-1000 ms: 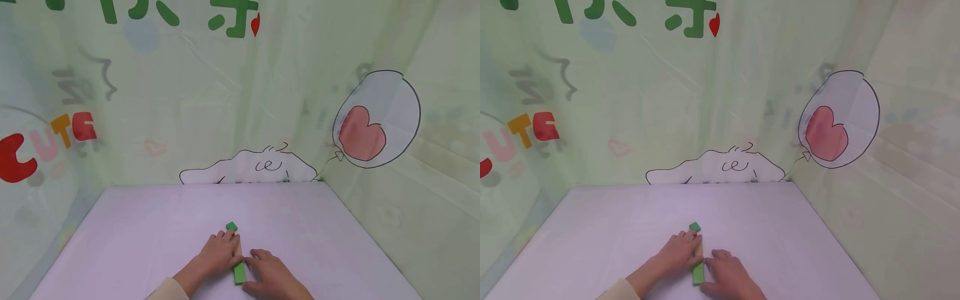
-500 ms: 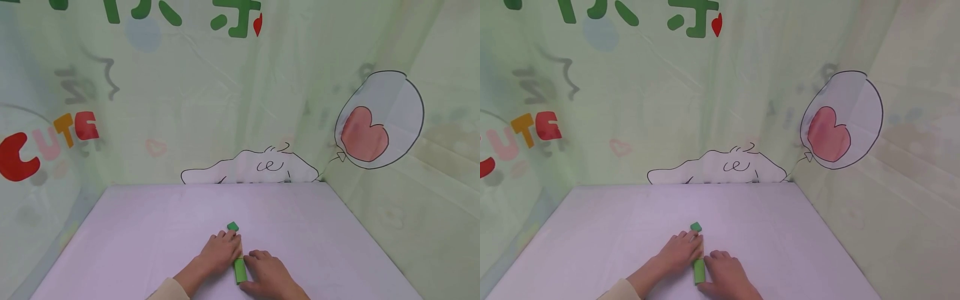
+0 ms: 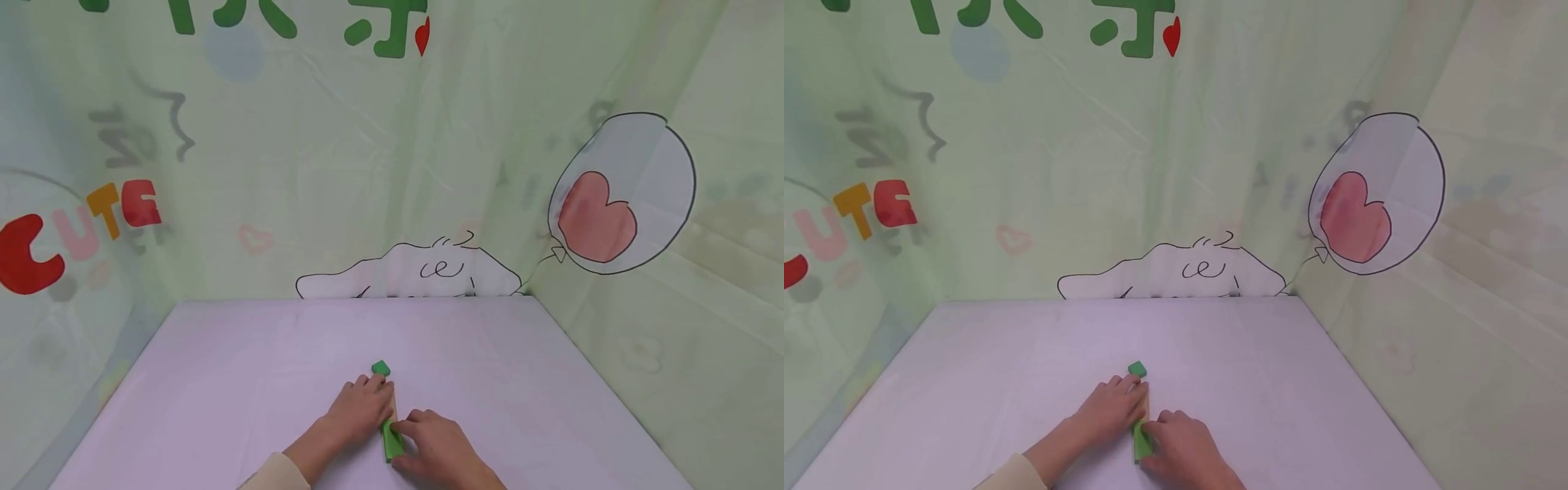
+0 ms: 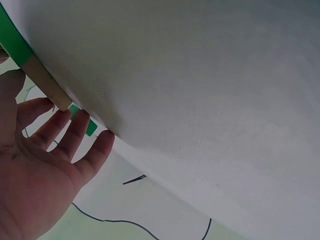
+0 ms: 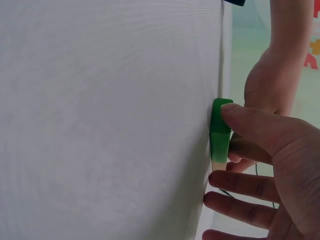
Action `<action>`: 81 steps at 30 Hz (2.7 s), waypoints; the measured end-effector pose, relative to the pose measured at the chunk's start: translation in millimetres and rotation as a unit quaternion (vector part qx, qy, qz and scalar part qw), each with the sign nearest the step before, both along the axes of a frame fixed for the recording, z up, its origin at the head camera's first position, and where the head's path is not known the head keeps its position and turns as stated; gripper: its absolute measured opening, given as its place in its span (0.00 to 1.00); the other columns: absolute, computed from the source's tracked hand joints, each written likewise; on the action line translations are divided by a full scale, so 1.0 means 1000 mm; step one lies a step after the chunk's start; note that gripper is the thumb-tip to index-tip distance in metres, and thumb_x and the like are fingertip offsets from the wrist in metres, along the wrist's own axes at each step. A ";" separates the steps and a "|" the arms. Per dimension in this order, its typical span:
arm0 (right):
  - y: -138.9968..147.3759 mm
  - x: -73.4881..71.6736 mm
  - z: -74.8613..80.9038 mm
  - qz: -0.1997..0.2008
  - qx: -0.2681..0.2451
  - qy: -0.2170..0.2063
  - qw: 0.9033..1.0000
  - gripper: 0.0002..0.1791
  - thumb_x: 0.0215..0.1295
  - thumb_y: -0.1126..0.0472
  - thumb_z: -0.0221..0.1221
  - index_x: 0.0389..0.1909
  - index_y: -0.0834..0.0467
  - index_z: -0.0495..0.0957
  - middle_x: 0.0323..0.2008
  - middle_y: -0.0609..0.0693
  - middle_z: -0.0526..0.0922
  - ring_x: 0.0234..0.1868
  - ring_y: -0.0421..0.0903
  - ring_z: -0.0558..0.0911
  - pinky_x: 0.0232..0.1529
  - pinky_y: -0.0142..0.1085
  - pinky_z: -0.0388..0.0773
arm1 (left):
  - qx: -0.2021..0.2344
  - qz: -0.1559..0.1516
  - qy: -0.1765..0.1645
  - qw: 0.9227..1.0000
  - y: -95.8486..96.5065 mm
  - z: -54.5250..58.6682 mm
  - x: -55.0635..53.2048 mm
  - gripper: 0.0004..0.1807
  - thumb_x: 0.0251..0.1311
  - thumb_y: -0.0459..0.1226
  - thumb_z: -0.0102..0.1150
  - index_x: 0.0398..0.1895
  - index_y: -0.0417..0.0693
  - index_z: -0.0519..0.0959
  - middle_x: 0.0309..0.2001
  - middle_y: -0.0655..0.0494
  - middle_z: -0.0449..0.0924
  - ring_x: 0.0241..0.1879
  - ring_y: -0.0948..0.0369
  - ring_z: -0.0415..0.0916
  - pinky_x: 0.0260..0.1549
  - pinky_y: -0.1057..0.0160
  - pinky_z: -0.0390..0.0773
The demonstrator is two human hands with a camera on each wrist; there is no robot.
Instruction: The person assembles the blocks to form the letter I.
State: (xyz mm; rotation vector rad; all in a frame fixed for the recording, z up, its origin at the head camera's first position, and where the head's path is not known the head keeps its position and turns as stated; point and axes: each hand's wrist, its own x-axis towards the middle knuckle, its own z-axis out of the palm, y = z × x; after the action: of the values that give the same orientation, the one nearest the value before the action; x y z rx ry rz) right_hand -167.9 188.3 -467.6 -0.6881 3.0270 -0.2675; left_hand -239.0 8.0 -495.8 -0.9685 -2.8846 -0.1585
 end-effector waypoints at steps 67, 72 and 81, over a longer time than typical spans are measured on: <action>0.008 -0.004 -0.002 0.004 -0.031 -0.010 0.999 0.30 0.54 0.37 0.74 0.55 0.47 0.86 0.45 0.41 0.83 0.45 0.41 0.79 0.44 0.40 0.82 | -0.005 -0.027 -0.140 0.990 -0.017 0.010 0.020 0.47 0.65 0.72 0.46 0.81 0.59 0.61 0.82 0.58 0.55 0.77 0.43 0.61 0.66 0.30 0.65; 0.011 -0.005 -0.002 0.010 -0.059 0.000 0.998 0.28 0.55 0.37 0.73 0.53 0.47 0.87 0.45 0.41 0.83 0.46 0.43 0.81 0.44 0.41 0.82 | -0.007 -0.030 -0.129 0.991 -0.018 0.009 0.020 0.47 0.66 0.72 0.45 0.81 0.59 0.61 0.82 0.59 0.56 0.76 0.44 0.62 0.65 0.31 0.68; 0.021 -0.017 -0.002 0.002 -0.124 -0.040 0.991 0.19 0.63 0.42 0.69 0.50 0.47 0.88 0.41 0.39 0.85 0.44 0.40 0.82 0.46 0.42 0.81 | 0.002 -0.029 -0.118 0.993 -0.020 0.009 0.023 0.47 0.65 0.73 0.43 0.81 0.60 0.62 0.82 0.59 0.57 0.76 0.44 0.63 0.64 0.31 0.69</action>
State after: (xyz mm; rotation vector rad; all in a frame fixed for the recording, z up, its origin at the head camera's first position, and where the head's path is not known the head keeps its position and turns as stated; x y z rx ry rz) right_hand -184.8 209.0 -469.7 -0.6781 2.9426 -0.6642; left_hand -216.3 -11.7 -486.4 -1.1043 -3.0658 -0.3037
